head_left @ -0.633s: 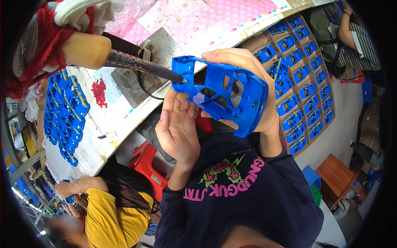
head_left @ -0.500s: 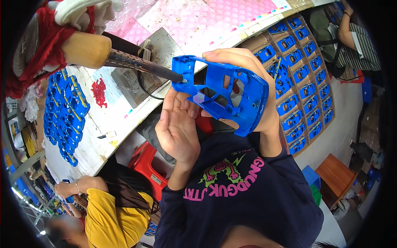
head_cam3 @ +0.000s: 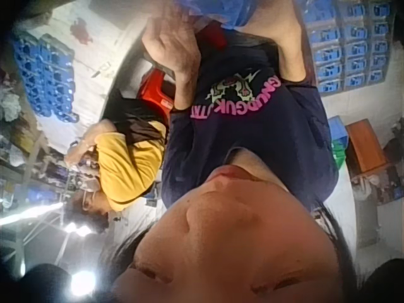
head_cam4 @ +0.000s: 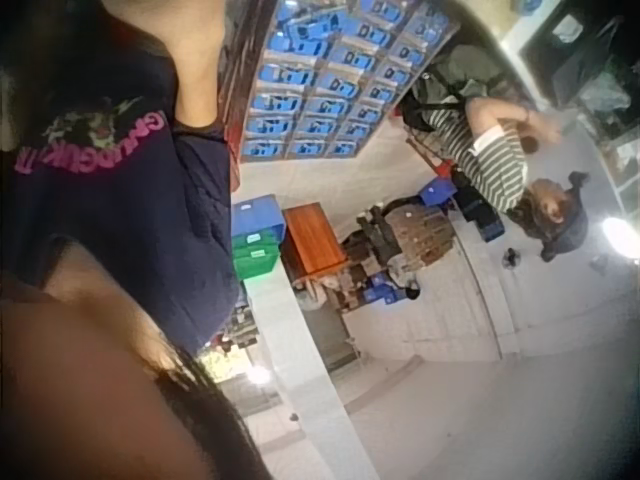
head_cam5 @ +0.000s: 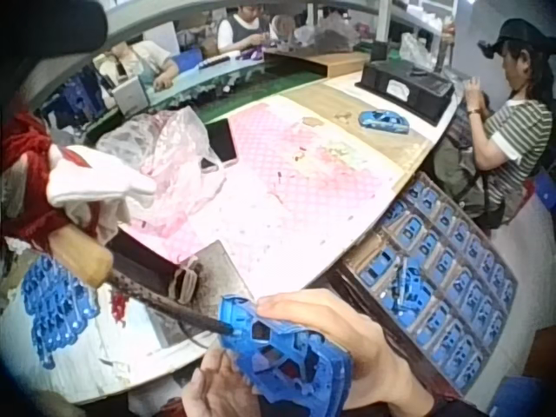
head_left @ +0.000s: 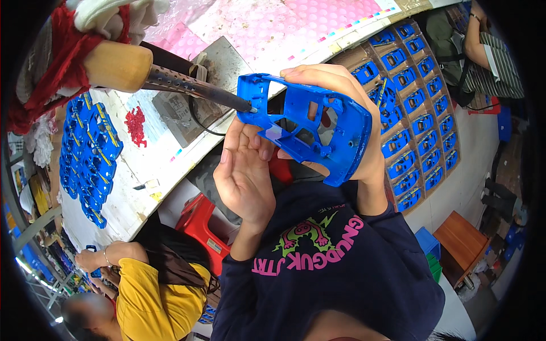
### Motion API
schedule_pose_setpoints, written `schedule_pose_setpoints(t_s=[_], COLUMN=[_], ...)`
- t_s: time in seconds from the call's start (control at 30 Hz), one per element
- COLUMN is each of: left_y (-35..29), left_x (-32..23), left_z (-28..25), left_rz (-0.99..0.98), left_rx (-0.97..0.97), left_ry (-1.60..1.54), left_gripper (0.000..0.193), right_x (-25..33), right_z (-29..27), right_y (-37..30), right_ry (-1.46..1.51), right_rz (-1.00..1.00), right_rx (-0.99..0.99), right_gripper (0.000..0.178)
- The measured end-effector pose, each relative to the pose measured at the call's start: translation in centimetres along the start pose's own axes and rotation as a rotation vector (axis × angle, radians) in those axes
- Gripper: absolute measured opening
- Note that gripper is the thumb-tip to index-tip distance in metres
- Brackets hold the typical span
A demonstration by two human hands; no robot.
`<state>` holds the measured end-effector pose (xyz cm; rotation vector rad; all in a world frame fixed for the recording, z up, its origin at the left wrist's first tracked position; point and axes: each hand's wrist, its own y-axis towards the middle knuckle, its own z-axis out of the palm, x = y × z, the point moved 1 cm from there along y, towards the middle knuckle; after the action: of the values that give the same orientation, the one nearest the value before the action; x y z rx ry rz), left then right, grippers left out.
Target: The person repeatedly picks up blue plastic car-shaped frames and uses a heated metal rod to smooth or melt edges and seams. They handle the parts one by one, rotating them to access different sides, and place the finished pieces into a cardboard tray.
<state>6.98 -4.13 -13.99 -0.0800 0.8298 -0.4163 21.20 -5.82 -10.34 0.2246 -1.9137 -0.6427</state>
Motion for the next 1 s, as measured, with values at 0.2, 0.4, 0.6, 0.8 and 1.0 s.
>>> schedule_pose_setpoints(t_s=[0.2, 0.4, 0.6, 0.8, 1.0], left_y=[0.0, 0.1, -0.1, 0.0, -0.6], left_x=[0.0, 0.2, -0.1, 0.3, 2.0], left_z=[0.0, -0.4, 0.0, -0.3, -2.6], left_rz=[-0.005, -0.008, -0.016, -0.030, -0.116], left_rx=[-0.003, 0.036, -0.005, -0.003, 0.053], left_ry=[-0.001, -0.020, -0.015, -0.008, 0.110], left_gripper=[0.056, 0.056, 0.055, 0.053, 0.049], right_x=[0.1, -0.1, -0.1, -0.6, -1.9], right_z=[0.0, -0.1, 0.0, 0.2, 0.5], right_y=[0.1, 0.1, 0.0, -0.1, -2.5], right_ry=[-0.009, -0.016, 0.018, 0.024, -0.042], right_rz=[-0.002, -0.008, -0.001, 0.002, 0.157], right_rx=[-0.008, 0.001, -0.012, 0.010, 0.019], right_gripper=[0.050, 0.050, 0.051, 0.053, 0.051])
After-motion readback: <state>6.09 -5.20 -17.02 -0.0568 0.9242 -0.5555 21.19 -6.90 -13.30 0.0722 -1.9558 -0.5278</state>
